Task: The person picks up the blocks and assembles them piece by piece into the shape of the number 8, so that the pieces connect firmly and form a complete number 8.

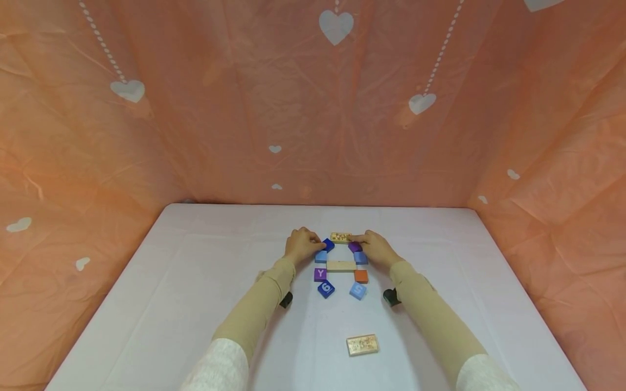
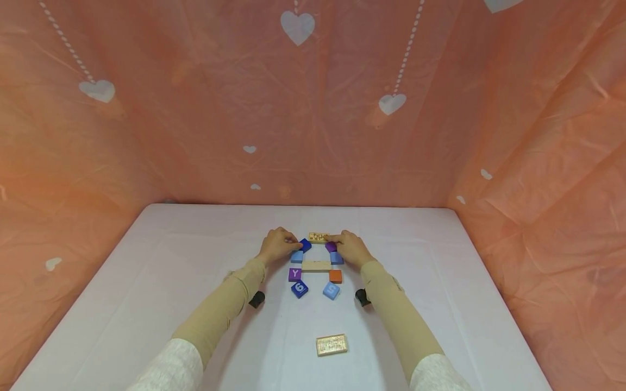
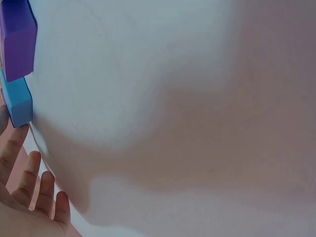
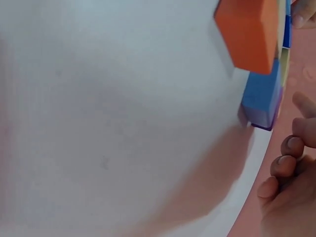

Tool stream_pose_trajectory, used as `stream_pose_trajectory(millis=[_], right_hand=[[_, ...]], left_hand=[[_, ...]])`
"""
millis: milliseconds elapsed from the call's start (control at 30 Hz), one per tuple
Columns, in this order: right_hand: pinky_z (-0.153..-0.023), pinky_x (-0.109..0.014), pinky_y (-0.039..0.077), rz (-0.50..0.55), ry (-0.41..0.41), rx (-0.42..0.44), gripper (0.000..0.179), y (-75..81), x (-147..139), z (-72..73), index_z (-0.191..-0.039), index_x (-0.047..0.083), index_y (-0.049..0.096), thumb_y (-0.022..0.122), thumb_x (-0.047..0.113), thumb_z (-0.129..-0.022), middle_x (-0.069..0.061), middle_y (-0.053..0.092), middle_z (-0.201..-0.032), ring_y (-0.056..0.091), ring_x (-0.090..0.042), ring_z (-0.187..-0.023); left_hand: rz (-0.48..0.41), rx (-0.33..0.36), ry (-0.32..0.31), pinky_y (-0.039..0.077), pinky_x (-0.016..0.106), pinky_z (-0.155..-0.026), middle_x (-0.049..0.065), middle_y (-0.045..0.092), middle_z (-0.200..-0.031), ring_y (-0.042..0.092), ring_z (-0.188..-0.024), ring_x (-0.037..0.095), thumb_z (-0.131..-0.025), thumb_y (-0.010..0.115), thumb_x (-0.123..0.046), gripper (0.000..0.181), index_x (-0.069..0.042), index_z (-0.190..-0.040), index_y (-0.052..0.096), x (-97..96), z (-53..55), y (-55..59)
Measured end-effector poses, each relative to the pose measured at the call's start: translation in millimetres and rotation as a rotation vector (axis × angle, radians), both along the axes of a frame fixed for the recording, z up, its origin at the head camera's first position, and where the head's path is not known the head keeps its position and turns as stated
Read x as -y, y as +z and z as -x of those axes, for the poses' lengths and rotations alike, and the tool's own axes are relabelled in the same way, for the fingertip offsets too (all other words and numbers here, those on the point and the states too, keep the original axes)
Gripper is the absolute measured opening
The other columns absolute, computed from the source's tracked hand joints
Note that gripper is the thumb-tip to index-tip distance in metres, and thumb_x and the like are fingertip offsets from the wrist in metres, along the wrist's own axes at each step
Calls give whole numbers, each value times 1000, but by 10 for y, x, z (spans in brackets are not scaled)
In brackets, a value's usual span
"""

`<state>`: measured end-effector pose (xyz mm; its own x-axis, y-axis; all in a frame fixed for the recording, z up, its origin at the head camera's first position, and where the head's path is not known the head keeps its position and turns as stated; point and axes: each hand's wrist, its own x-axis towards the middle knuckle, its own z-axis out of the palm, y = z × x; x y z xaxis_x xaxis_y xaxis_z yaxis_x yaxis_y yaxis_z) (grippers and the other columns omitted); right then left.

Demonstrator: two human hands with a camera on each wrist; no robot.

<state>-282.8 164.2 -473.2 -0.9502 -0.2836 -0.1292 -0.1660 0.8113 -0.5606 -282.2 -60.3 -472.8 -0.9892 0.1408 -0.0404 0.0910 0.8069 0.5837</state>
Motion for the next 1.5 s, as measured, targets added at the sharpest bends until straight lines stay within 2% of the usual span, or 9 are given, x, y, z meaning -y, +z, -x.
stream_pose_trajectory(millis=[233, 367, 533, 600, 833, 1033, 1133, 1333, 1500], right_hand=[[-67, -28, 35, 72, 42, -34, 35, 95, 6, -64, -127, 13, 58, 41, 12, -96, -8, 49, -85, 44, -19, -79], [-68, -28, 36, 67, 47, -23, 34, 107, -2, -81, -129, 13, 56, 43, 17, -98, -7, 51, -86, 45, -19, -80], [-67, -27, 35, 36, 85, -88, 33, 132, -22, -159, -127, 11, 57, 47, 19, -97, -5, 50, -83, 45, -17, -77], [-67, -27, 35, 37, 96, -109, 33, 152, -31, -208, -127, 11, 58, 47, 21, -97, -4, 50, -82, 44, -17, -77], [-67, -27, 35, 38, 118, -102, 35, 213, -67, -425, -127, 15, 58, 52, 26, -95, -3, 48, -79, 43, -16, -76], [-67, -28, 36, 67, 59, -16, 37, 208, -132, -659, -125, 22, 60, 61, 27, -89, -1, 47, -80, 44, -16, -78], [-65, -26, 36, 85, 60, 13, 37, 169, -188, -777, -122, 22, 62, 64, 29, -86, 0, 47, -79, 44, -15, -77], [-60, -20, 35, 142, 151, -7, 38, 86, -290, -979, -117, 17, 66, 67, 35, -83, 4, 45, -76, 42, -10, -73], [-60, -19, 33, 180, 270, -18, 37, 60, -348, -1102, -112, 16, 68, 67, 37, -82, 7, 44, -74, 39, -4, -70]], left_hand=[[3, -14, -4, 41, 41, -89, 7, 62, -104, 52, -101, 26, -82, 69, -37, 25, -13, -89, 74, 10, 4, 1], [1, -19, -4, 41, 41, -88, 7, 63, -103, 53, -100, 26, -82, 69, -36, 25, -13, -89, 74, 20, 6, -8], [-14, -2, 2, 41, 41, -90, 7, 63, -103, 52, -101, 26, -82, 69, -36, 25, -12, -90, 74, 25, -3, -11], [-18, 1, 5, 40, 41, -90, 7, 62, -104, 52, -101, 26, -82, 69, -36, 25, -12, -90, 74, 27, -6, -12], [-19, -6, 4, 40, 40, -89, 6, 62, -103, 51, -101, 25, -82, 69, -36, 24, -13, -88, 74, 32, 6, -25], [-9, 0, -4, 40, 41, -91, 7, 62, -106, 52, -103, 26, -83, 68, -36, 24, -13, -90, 74, 22, 1, -17], [-8, -1, -7, 40, 41, -91, 8, 62, -106, 52, -103, 27, -83, 68, -35, 24, -13, -90, 74, 23, -3, -11], [-20, -5, 0, 40, 41, -90, 7, 62, -104, 52, -102, 26, -82, 69, -36, 24, -13, -89, 74, 37, -11, -6], [-27, 11, -2, 40, 41, -91, 6, 62, -106, 51, -103, 25, -83, 68, -36, 25, -14, -90, 74, 30, -17, -11]])
